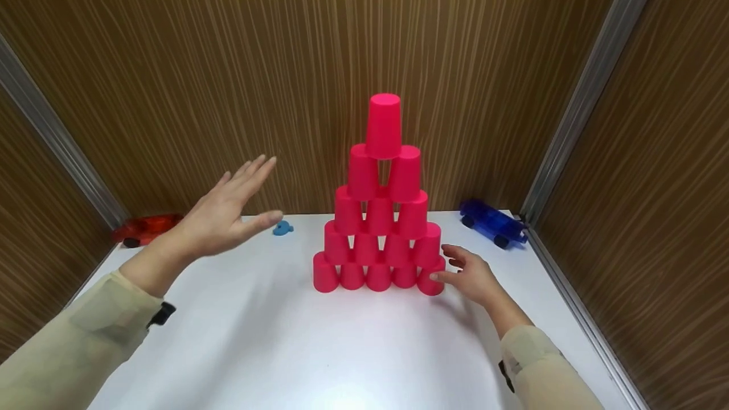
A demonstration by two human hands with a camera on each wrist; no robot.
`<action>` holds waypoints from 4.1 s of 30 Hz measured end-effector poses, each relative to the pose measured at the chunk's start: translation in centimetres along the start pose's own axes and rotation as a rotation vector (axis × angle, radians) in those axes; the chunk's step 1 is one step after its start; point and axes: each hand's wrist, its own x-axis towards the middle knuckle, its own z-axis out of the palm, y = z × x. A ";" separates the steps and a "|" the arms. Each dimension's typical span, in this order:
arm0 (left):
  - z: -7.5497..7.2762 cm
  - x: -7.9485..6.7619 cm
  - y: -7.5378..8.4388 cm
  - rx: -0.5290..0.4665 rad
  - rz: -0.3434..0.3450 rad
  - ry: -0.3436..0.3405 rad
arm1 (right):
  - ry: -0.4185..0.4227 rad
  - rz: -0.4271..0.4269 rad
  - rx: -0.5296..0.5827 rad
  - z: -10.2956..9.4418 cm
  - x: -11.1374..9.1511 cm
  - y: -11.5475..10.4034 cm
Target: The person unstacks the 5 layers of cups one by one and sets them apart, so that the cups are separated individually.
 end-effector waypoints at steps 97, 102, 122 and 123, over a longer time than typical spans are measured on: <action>7.6 -12.2 -21.4 -0.792 -0.629 0.300 | 0.045 0.014 -0.094 -0.4 -0.2 2.2; 8.9 -13.2 -23.1 -0.765 -0.688 0.274 | 0.043 0.041 -0.092 -0.5 -0.4 2.3; 10.7 -15.0 -25.0 -0.808 -0.791 0.254 | 0.038 0.052 -0.090 -0.5 -0.3 2.3; 10.8 -15.0 -25.0 -0.804 -0.790 0.253 | 0.038 0.051 -0.090 -0.5 -0.3 2.3</action>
